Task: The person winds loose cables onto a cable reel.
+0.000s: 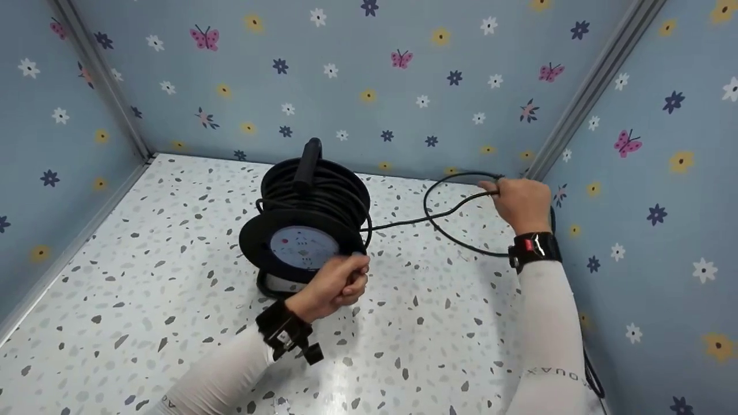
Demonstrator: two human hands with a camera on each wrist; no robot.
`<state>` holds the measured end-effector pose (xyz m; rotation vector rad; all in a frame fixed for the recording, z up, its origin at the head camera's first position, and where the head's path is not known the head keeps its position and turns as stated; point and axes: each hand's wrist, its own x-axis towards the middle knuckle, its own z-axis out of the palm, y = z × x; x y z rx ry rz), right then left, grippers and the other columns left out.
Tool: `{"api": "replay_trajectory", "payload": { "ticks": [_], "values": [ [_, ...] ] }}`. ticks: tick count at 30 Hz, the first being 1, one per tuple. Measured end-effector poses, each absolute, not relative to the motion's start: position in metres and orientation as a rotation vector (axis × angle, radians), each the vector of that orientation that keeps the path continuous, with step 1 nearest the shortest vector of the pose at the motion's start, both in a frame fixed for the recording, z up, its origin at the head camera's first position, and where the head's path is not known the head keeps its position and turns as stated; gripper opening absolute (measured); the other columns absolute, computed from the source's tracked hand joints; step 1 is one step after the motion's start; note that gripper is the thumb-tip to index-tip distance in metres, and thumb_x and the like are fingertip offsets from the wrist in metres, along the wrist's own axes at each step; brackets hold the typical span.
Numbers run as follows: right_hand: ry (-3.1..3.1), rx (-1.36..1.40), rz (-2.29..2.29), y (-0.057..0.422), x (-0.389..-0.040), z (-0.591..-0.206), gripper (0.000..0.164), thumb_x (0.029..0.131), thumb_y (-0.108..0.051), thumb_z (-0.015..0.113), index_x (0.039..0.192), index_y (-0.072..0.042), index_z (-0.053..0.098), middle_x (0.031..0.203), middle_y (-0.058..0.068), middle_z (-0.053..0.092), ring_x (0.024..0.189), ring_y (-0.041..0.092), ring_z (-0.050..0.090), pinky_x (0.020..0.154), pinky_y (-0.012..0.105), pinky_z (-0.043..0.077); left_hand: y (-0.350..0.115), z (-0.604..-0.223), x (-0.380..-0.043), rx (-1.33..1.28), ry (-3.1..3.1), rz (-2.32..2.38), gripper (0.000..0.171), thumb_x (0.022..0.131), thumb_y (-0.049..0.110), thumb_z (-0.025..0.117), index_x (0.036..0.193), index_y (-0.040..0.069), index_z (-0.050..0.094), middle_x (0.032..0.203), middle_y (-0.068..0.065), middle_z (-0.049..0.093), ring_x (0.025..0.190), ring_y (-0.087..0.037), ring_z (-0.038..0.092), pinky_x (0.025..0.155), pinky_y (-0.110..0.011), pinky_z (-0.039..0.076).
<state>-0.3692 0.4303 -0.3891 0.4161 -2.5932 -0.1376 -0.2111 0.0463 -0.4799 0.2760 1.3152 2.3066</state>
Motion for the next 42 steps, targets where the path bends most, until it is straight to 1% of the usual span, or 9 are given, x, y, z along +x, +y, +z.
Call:
{"api": "replay_trajectory", "payload": {
  "ticks": [6,9,13,19,27,31,35,38,42],
  "values": [
    [-2.855,0.446,0.21,0.463,-0.359,-0.426,0.056,0.101,-0.048,0.083,0.066,-0.015,0.055,0.053,-0.003,0.041,0.048,0.02,0.041,0.049,0.035,0.03,0.047,-0.488,-0.211,0.252,1.389,2.267,0.028,0.11,0.025,0.062,0.085,0.014,0.055,0.052,0.006,0.039,0.041,-0.004,0.03,0.037,-0.02,0.023],
    [-2.95,0.482,0.382,0.472,-0.354,-0.441,0.053,0.095,-0.045,0.09,0.067,-0.016,0.056,0.057,-0.007,0.039,0.052,0.017,0.041,0.052,0.032,0.033,0.044,-0.495,-0.21,0.22,1.437,2.231,0.028,0.111,0.025,0.062,0.086,0.014,0.056,0.052,0.006,0.04,0.04,-0.005,0.031,0.037,-0.02,0.024],
    [-3.002,0.487,0.512,0.47,-0.349,-0.445,0.057,0.094,-0.051,0.089,0.067,-0.017,0.053,0.061,-0.008,0.031,0.056,0.016,0.036,0.056,0.031,0.032,0.038,-0.503,-0.21,0.184,1.476,2.214,0.026,0.111,0.023,0.06,0.087,0.013,0.058,0.053,0.006,0.042,0.041,-0.005,0.031,0.037,-0.02,0.024],
    [-2.995,0.472,0.516,0.461,-0.343,-0.447,0.055,0.1,-0.052,0.083,0.071,-0.017,0.052,0.063,-0.006,0.034,0.058,0.017,0.039,0.057,0.033,0.031,0.033,-0.514,-0.208,0.142,1.544,2.196,0.025,0.11,0.022,0.061,0.089,0.009,0.059,0.053,0.005,0.042,0.04,-0.005,0.031,0.038,-0.02,0.024],
    [-3.071,0.303,0.425,0.456,-0.333,-0.458,0.055,0.115,-0.058,0.055,0.09,-0.01,0.057,0.07,0.004,0.043,0.063,0.026,0.047,0.061,0.042,0.037,0.029,-0.521,-0.204,0.105,1.682,2.142,0.025,0.108,0.023,0.061,0.089,0.008,0.061,0.052,0.004,0.045,0.04,-0.005,0.031,0.038,-0.02,0.021],
    [-3.116,0.159,0.512,0.458,-0.33,-0.465,0.053,0.12,-0.05,0.044,0.105,-0.002,0.058,0.081,0.011,0.052,0.073,0.03,0.052,0.068,0.044,0.041,0.028,-0.524,-0.202,0.096,1.736,2.137,0.026,0.108,0.023,0.061,0.086,0.009,0.062,0.051,0.003,0.045,0.039,-0.006,0.031,0.038,-0.021,0.02],
    [-3.089,0.073,0.558,0.455,-0.325,-0.468,0.047,0.123,-0.036,0.044,0.11,0.007,0.06,0.087,0.02,0.061,0.076,0.035,0.057,0.071,0.05,0.045,0.028,-0.527,-0.201,0.108,1.808,2.128,0.031,0.109,0.024,0.059,0.08,0.012,0.062,0.049,0.003,0.045,0.04,-0.007,0.031,0.039,-0.023,0.02],
    [-3.071,-0.08,0.509,0.449,-0.321,-0.466,0.053,0.122,-0.04,0.046,0.114,0.011,0.062,0.087,0.024,0.064,0.075,0.039,0.06,0.069,0.053,0.049,0.028,-0.527,-0.2,0.106,1.851,2.118,0.032,0.11,0.025,0.059,0.08,0.013,0.062,0.049,0.003,0.047,0.04,-0.008,0.033,0.039,-0.023,0.021],
    [-3.032,-0.28,0.363,0.444,-0.323,-0.46,0.075,0.118,-0.059,0.041,0.116,0.013,0.062,0.078,0.024,0.061,0.068,0.042,0.062,0.058,0.052,0.049,0.027,-0.527,-0.201,0.103,1.864,2.097,0.033,0.111,0.026,0.058,0.081,0.013,0.063,0.051,0.003,0.049,0.041,-0.008,0.036,0.038,-0.022,0.023]
  ]
}}
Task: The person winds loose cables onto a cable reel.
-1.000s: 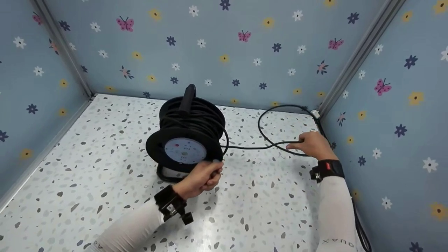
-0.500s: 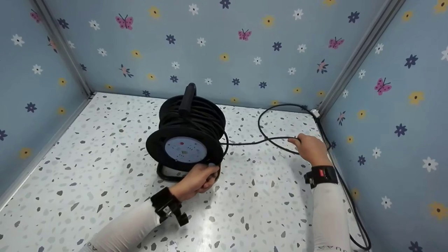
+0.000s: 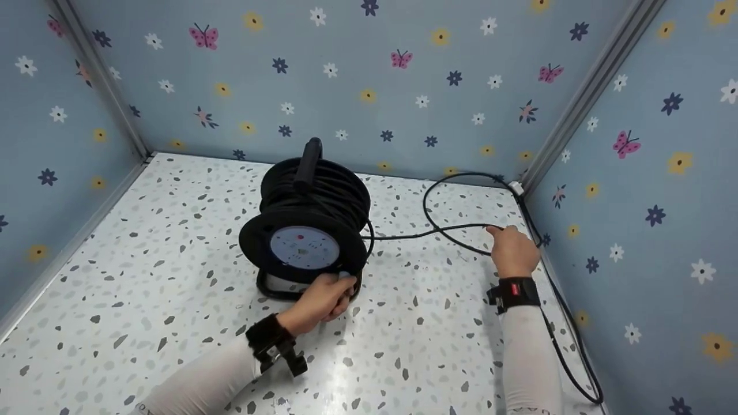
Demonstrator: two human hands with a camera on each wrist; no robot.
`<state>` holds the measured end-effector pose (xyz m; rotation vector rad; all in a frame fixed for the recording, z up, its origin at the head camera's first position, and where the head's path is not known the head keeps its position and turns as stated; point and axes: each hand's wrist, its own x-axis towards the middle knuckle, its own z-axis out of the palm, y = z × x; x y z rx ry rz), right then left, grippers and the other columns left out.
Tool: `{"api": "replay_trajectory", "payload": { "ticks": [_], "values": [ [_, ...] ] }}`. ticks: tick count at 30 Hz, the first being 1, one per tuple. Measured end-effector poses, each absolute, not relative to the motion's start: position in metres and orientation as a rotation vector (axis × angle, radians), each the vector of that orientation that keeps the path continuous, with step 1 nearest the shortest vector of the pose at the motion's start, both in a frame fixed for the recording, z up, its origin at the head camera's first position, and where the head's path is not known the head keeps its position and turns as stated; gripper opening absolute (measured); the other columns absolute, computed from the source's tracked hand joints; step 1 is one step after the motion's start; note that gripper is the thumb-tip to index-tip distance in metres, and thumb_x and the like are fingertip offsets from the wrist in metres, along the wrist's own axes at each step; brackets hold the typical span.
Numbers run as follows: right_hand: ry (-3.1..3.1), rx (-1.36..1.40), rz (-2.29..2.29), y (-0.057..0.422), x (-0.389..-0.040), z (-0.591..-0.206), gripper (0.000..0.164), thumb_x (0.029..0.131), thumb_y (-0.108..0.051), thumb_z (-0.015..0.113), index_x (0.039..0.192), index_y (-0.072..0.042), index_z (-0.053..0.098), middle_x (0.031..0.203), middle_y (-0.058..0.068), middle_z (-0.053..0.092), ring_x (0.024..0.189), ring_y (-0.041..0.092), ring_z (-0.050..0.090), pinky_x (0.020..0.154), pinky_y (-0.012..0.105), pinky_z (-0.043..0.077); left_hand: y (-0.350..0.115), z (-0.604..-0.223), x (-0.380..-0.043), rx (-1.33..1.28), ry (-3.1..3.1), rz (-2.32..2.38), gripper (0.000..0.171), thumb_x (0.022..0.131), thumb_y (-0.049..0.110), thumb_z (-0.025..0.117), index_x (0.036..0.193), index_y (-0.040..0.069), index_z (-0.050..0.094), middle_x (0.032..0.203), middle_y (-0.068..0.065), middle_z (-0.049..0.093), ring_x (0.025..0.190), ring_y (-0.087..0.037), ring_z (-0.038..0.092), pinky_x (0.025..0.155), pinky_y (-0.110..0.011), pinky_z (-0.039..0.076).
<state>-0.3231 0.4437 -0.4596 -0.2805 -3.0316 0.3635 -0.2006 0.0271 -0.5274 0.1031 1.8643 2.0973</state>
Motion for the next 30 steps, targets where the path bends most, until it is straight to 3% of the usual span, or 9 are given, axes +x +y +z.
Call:
{"api": "replay_trajectory", "payload": {
  "ticks": [4,6,9,13,19,25,30],
  "values": [
    [-2.838,-0.105,0.17,0.452,-0.334,-0.455,0.071,0.116,-0.062,0.046,0.09,0.003,0.056,0.059,0.012,0.045,0.048,0.034,0.049,0.044,0.044,0.034,0.024,-0.529,-0.201,0.113,1.858,2.074,0.036,0.112,0.028,0.058,0.082,0.009,0.063,0.051,0.003,0.049,0.041,-0.008,0.036,0.038,-0.022,0.024],
    [-2.69,0.083,0.075,0.46,-0.339,-0.452,0.061,0.114,-0.055,0.058,0.078,-0.007,0.046,0.056,0.004,0.033,0.043,0.027,0.036,0.043,0.04,0.023,0.02,-0.531,-0.201,0.114,1.861,2.071,0.037,0.112,0.028,0.059,0.085,0.004,0.063,0.052,0.003,0.049,0.042,-0.008,0.037,0.038,-0.022,0.025],
    [-2.489,0.354,-0.04,0.473,-0.343,-0.452,0.06,0.106,-0.043,0.077,0.071,-0.015,0.037,0.057,-0.004,0.021,0.042,0.02,0.022,0.045,0.037,0.014,0.012,-0.535,-0.199,0.095,1.898,2.055,0.038,0.111,0.028,0.061,0.091,-0.004,0.065,0.053,0.003,0.05,0.043,-0.008,0.04,0.038,-0.021,0.028],
    [-2.4,0.533,-0.076,0.476,-0.342,-0.461,0.059,0.1,-0.039,0.084,0.067,-0.018,0.039,0.057,-0.008,0.021,0.043,0.015,0.021,0.044,0.036,0.013,-0.001,-0.539,-0.197,0.066,1.95,2.021,0.037,0.11,0.028,0.062,0.094,-0.005,0.067,0.053,0.003,0.051,0.044,-0.008,0.041,0.04,-0.021,0.031],
    [-2.516,0.489,0.022,0.459,-0.333,-0.497,0.056,0.106,-0.041,0.078,0.068,-0.019,0.042,0.055,-0.006,0.028,0.043,0.017,0.027,0.045,0.036,0.017,-0.021,-0.54,-0.195,0.025,2.025,1.96,0.04,0.113,0.029,0.059,0.096,-0.005,0.069,0.056,0.002,0.053,0.045,-0.008,0.043,0.042,-0.021,0.033],
    [-2.53,0.486,0.162,0.438,-0.321,-0.525,0.056,0.097,-0.033,0.087,0.068,-0.019,0.041,0.055,-0.007,0.027,0.043,0.016,0.027,0.045,0.036,0.018,-0.044,-0.541,-0.192,-0.045,2.022,1.928,0.038,0.113,0.03,0.058,0.1,-0.005,0.068,0.059,0.001,0.055,0.044,-0.008,0.041,0.04,-0.021,0.03],
    [-2.54,0.487,0.241,0.425,-0.316,-0.532,0.04,0.094,-0.028,0.09,0.078,-0.016,0.055,0.057,-0.008,0.027,0.045,0.017,0.028,0.048,0.036,0.02,-0.062,-0.543,-0.191,-0.034,1.974,1.93,0.039,0.112,0.035,0.06,0.101,-0.002,0.067,0.059,0.003,0.054,0.042,-0.007,0.034,0.038,-0.023,0.027]
  ]
}}
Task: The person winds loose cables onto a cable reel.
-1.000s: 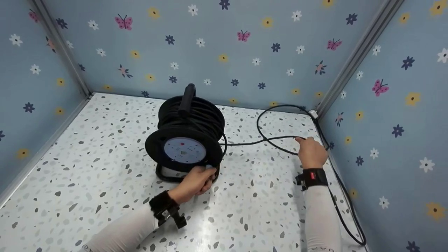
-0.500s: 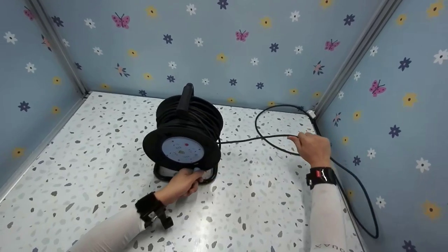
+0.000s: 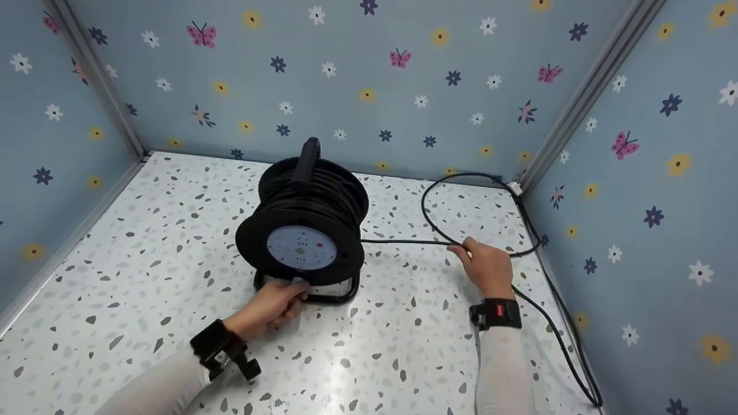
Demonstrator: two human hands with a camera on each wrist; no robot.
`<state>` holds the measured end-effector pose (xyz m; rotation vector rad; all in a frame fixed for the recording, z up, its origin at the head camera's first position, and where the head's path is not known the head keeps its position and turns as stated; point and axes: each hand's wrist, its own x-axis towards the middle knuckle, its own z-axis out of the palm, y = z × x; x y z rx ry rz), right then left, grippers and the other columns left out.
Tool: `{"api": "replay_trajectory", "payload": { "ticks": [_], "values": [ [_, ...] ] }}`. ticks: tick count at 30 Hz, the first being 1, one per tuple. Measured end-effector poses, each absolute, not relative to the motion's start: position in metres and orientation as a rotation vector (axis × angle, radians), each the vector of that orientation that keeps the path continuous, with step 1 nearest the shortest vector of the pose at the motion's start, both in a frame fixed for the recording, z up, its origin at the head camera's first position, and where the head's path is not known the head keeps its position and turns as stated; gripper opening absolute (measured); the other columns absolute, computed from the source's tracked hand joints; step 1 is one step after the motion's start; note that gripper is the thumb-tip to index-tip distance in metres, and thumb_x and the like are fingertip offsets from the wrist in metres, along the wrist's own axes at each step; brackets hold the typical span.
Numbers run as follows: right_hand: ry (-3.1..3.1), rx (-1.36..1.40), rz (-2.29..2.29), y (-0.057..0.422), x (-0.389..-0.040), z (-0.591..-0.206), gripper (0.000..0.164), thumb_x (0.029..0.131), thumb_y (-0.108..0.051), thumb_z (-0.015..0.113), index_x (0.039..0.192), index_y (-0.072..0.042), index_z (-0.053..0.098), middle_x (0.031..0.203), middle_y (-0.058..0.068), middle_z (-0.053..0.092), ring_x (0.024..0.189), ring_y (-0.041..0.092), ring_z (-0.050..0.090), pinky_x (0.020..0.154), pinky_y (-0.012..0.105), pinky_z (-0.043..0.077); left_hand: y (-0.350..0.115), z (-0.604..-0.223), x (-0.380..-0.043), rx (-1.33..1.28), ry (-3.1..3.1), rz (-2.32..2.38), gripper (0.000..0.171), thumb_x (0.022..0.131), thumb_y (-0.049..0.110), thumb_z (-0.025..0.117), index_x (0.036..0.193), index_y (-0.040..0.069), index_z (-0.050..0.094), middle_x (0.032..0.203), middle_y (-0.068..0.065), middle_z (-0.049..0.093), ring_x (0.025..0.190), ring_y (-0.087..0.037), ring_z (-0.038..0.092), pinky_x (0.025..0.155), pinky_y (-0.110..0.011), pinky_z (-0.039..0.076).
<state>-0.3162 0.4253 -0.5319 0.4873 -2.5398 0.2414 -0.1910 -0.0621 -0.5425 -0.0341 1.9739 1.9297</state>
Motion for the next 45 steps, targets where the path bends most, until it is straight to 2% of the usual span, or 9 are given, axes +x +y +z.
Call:
{"api": "replay_trajectory", "payload": {
  "ticks": [2,6,13,22,26,31,38,45],
  "values": [
    [-2.571,0.48,0.261,0.423,-0.315,-0.532,0.039,0.097,-0.031,0.088,0.08,-0.017,0.056,0.057,-0.008,0.027,0.046,0.017,0.028,0.049,0.036,0.02,-0.067,-0.543,-0.191,-0.034,1.935,1.943,0.039,0.112,0.036,0.062,0.104,-0.002,0.067,0.059,0.004,0.054,0.042,-0.006,0.034,0.038,-0.023,0.027],
    [-2.645,0.462,0.316,0.419,-0.313,-0.53,0.046,0.103,-0.039,0.081,0.075,-0.019,0.05,0.058,-0.008,0.026,0.048,0.018,0.031,0.051,0.037,0.024,-0.074,-0.541,-0.192,-0.051,1.851,1.987,0.037,0.111,0.034,0.064,0.107,-0.003,0.065,0.061,0.004,0.053,0.042,-0.005,0.034,0.038,-0.022,0.03],
    [-2.781,0.43,0.432,0.411,-0.308,-0.53,0.045,0.108,-0.048,0.073,0.078,-0.021,0.055,0.06,-0.006,0.03,0.051,0.018,0.034,0.056,0.036,0.028,-0.084,-0.54,-0.192,-0.041,1.769,2.047,0.035,0.112,0.031,0.065,0.108,-0.004,0.064,0.065,0.005,0.054,0.045,-0.003,0.039,0.039,-0.019,0.032],
    [-2.884,0.437,0.515,0.394,-0.307,-0.53,0.054,0.109,-0.063,0.064,0.075,-0.022,0.053,0.061,-0.007,0.035,0.055,0.018,0.037,0.059,0.037,0.033,-0.1,-0.539,-0.19,-0.052,1.738,2.074,0.034,0.111,0.032,0.067,0.108,-0.002,0.064,0.063,0.005,0.052,0.043,-0.004,0.036,0.037,-0.02,0.03],
    [-2.92,0.428,0.507,0.388,-0.308,-0.529,0.055,0.109,-0.064,0.062,0.075,-0.022,0.053,0.061,-0.006,0.036,0.056,0.018,0.039,0.061,0.037,0.034,-0.103,-0.539,-0.19,-0.055,1.726,2.092,0.035,0.111,0.033,0.066,0.11,-0.002,0.063,0.063,0.005,0.051,0.042,-0.004,0.035,0.036,-0.02,0.028],
    [-2.92,0.462,0.522,0.385,-0.307,-0.529,0.058,0.109,-0.066,0.061,0.072,-0.022,0.052,0.061,-0.005,0.037,0.057,0.019,0.041,0.061,0.038,0.036,-0.105,-0.54,-0.189,-0.052,1.71,2.119,0.033,0.112,0.035,0.065,0.101,0.004,0.059,0.062,0.004,0.05,0.042,-0.005,0.034,0.036,-0.021,0.027],
    [-2.874,0.57,0.619,0.385,-0.313,-0.534,0.06,0.108,-0.069,0.061,0.07,-0.024,0.048,0.06,-0.007,0.034,0.055,0.018,0.036,0.059,0.037,0.031,-0.107,-0.539,-0.188,-0.081,1.746,2.151,0.038,0.11,0.036,0.067,0.111,-0.003,0.063,0.06,0.005,0.049,0.042,-0.005,0.033,0.036,-0.021,0.026],
    [-2.949,0.485,0.507,0.374,-0.308,-0.529,0.06,0.109,-0.068,0.058,0.071,-0.022,0.048,0.06,-0.006,0.034,0.055,0.017,0.038,0.061,0.036,0.035,-0.105,-0.538,-0.185,-0.105,1.746,2.198,0.035,0.112,0.034,0.064,0.107,-0.001,0.062,0.059,0.005,0.05,0.04,-0.005,0.034,0.036,-0.021,0.027]
  ]
}}
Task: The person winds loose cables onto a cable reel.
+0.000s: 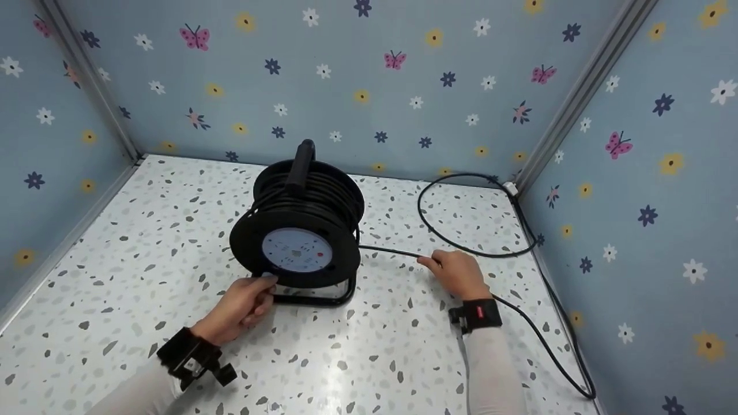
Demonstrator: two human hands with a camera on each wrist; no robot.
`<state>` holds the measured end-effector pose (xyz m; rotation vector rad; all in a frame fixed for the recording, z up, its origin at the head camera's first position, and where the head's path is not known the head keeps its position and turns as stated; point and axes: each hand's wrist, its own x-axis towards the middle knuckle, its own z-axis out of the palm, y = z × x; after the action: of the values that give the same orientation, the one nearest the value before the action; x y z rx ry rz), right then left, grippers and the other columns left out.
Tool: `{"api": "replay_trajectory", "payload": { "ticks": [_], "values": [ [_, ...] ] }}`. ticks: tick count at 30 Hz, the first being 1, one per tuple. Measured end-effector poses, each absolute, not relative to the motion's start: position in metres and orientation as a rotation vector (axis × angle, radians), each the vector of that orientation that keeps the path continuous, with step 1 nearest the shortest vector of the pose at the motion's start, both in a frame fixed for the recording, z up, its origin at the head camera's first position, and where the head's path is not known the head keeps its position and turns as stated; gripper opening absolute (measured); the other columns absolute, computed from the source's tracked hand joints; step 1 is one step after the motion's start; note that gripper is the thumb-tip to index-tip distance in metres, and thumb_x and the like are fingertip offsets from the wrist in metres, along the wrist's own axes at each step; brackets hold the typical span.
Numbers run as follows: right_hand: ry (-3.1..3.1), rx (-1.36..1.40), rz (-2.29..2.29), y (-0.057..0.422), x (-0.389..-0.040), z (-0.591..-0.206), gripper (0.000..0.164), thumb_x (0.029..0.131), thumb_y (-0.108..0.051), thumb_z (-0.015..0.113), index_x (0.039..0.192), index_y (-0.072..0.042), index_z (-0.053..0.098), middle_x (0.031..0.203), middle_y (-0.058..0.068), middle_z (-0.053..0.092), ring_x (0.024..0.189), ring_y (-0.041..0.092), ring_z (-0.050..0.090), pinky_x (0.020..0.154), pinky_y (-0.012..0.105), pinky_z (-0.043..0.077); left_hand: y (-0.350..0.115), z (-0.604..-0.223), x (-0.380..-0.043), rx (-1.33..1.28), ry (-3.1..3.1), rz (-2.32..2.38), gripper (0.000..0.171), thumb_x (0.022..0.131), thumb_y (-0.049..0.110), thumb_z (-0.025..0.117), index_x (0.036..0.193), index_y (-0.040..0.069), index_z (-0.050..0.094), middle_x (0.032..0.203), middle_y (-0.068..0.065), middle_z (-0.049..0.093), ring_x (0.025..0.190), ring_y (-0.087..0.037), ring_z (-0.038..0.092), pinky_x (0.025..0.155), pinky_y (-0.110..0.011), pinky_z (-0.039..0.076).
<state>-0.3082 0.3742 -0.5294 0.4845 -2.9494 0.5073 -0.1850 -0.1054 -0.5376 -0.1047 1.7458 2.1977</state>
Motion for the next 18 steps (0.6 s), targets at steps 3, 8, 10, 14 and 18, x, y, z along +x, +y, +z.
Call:
{"api": "replay_trajectory", "payload": {
  "ticks": [3,8,10,14,18],
  "values": [
    [-2.97,0.489,0.51,0.371,-0.306,-0.528,0.059,0.11,-0.065,0.059,0.072,-0.022,0.048,0.06,-0.006,0.033,0.055,0.017,0.038,0.061,0.036,0.035,-0.105,-0.535,-0.185,-0.123,1.748,2.213,0.034,0.112,0.034,0.064,0.102,0.001,0.06,0.058,0.004,0.048,0.04,-0.005,0.033,0.037,-0.022,0.027],
    [-3.035,0.484,0.552,0.362,-0.305,-0.526,0.057,0.11,-0.064,0.06,0.074,-0.022,0.051,0.062,-0.006,0.035,0.056,0.018,0.041,0.06,0.037,0.036,-0.107,-0.528,-0.185,-0.14,1.758,2.236,0.034,0.111,0.033,0.064,0.094,0.005,0.058,0.058,0.004,0.045,0.041,-0.006,0.031,0.039,-0.022,0.026],
    [-3.056,0.492,0.561,0.358,-0.305,-0.525,0.055,0.11,-0.064,0.06,0.075,-0.022,0.052,0.063,-0.005,0.038,0.057,0.018,0.042,0.06,0.037,0.036,-0.109,-0.526,-0.184,-0.153,1.752,2.246,0.033,0.112,0.032,0.063,0.093,0.005,0.058,0.058,0.004,0.044,0.042,-0.006,0.031,0.039,-0.022,0.025],
    [-3.073,0.533,0.561,0.349,-0.306,-0.526,0.054,0.111,-0.062,0.059,0.076,-0.021,0.054,0.065,-0.006,0.042,0.059,0.017,0.044,0.061,0.037,0.038,-0.113,-0.521,-0.183,-0.173,1.718,2.276,0.031,0.111,0.03,0.063,0.093,0.005,0.058,0.057,0.005,0.043,0.042,-0.006,0.031,0.039,-0.022,0.024],
    [-3.072,0.577,0.573,0.34,-0.305,-0.527,0.054,0.112,-0.06,0.059,0.075,-0.021,0.053,0.064,-0.006,0.042,0.058,0.017,0.045,0.063,0.037,0.04,-0.117,-0.516,-0.183,-0.169,1.684,2.305,0.03,0.112,0.03,0.063,0.092,0.007,0.058,0.056,0.005,0.043,0.041,-0.006,0.032,0.039,-0.022,0.024]
  ]
}}
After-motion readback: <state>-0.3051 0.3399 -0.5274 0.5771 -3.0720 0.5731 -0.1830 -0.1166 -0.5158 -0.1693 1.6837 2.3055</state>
